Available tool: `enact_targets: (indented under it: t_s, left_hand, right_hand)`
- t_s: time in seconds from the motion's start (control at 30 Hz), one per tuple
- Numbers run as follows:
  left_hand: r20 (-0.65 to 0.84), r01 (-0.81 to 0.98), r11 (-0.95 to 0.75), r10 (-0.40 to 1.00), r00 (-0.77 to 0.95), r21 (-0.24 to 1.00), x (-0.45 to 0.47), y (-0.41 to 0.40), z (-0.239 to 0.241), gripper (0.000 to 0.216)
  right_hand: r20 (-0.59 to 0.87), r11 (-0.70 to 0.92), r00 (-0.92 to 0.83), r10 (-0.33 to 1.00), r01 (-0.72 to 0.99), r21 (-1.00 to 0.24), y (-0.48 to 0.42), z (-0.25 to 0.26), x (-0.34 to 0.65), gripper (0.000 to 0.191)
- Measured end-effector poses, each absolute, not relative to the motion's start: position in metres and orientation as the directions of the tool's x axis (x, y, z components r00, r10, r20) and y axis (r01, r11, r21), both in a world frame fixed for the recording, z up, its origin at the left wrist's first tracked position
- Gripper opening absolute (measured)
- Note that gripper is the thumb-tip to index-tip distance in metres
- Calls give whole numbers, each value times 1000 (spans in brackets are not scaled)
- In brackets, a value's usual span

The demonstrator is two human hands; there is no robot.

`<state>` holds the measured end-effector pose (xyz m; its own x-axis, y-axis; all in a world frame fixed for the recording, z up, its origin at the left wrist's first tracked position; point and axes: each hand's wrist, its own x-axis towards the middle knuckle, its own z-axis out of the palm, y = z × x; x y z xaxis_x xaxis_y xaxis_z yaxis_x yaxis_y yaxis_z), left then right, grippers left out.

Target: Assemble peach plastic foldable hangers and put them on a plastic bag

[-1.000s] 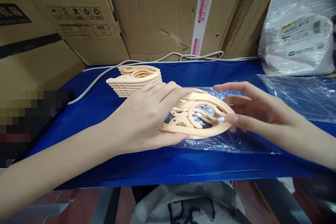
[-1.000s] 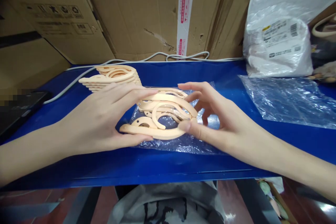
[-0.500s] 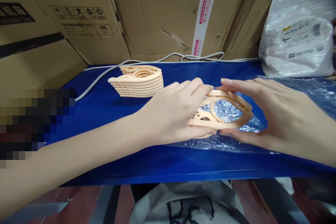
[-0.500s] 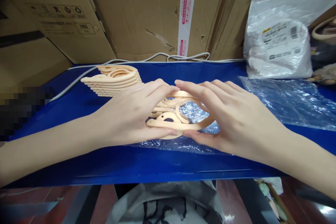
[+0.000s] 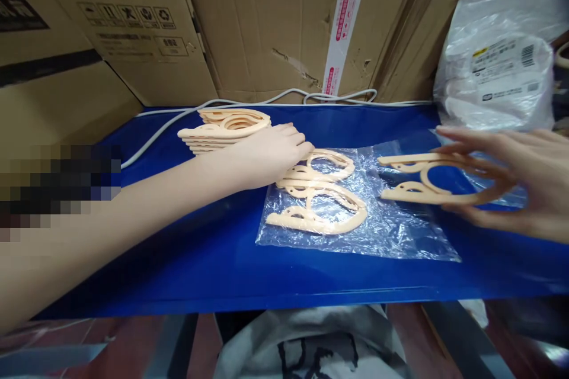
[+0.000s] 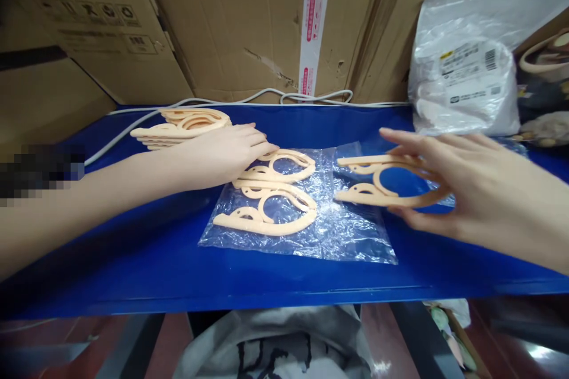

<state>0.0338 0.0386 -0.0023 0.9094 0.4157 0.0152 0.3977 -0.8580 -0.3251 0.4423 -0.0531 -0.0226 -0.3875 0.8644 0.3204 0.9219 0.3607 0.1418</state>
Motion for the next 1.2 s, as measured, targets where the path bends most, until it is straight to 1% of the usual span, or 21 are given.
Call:
enact_targets:
  t_s: [0.03,0.07,0.13,0.2,0.27,0.3,0.33,0.37,0.47,0.57,0.7,0.8,0.87,0.93,1.0,1.1,1.2]
  left_hand:
    - [20,389,-857,407,913,-338,34,39,-3,45]
    - [25,386,-856,402,915,-344,35,38,-3,42]
    - [35,385,-861,396,917,-334,36,34,-1,37]
    - [43,391,-866,398,916,-312,36,28,3,33]
    - [39,394,-867,402,915,-306,34,22,6,29]
    - [34,392,-866,402,915,-310,33,19,7,28]
    - [31,389,-866,400,916,-315,32,16,8,27]
    - [30,385,-866,397,917,-318,31,14,9,27]
    - [31,376,-873,386,922,-311,29,11,9,30]
    - [37,380,-875,387,921,-299,28,12,7,30]
    - [45,384,-870,390,920,-309,24,12,6,36]
    - [40,380,-859,391,919,-344,18,9,7,46]
    - [41,381,-842,396,917,-382,14,7,8,49]
    - [53,383,-815,401,914,-435,11,5,9,45]
    - [52,378,-784,407,912,-493,11,4,10,36]
    - [19,357,-758,415,909,-546,13,3,10,30]
    - [12,350,-754,414,910,-555,15,3,9,31]
  right_hand:
    - [299,417,-447,843,894,163,-66,-11,419,86]
    - [294,479,-504,812,864,157,-75,-1,398,82]
    - [307,537,-542,782,837,108,-84,10,369,76]
    - [283,555,-534,796,832,9,-80,12,361,73]
    - [252,539,-504,826,837,-94,-71,8,367,72]
    - [244,527,-489,837,841,-122,-67,6,372,71]
    - [244,515,-477,844,848,-124,-65,4,376,71]
    - [251,511,-475,843,854,-99,-64,3,379,72]
    - [279,526,-508,815,850,9,-66,3,379,74]
    - [313,548,-533,786,835,48,-72,2,372,73]
    - [389,539,-504,771,842,22,-76,1,369,71]
    - [401,520,-458,793,852,-55,-78,1,372,74]
    - [388,503,-429,816,858,-107,-79,1,375,75]
    - [390,488,-402,829,860,-151,-79,-1,375,74]
    - [401,490,-393,828,854,-176,-79,-4,372,71]
    - [429,540,-436,791,828,-154,-80,-6,363,64]
    - [447,606,-525,724,794,-50,-83,-6,349,60]
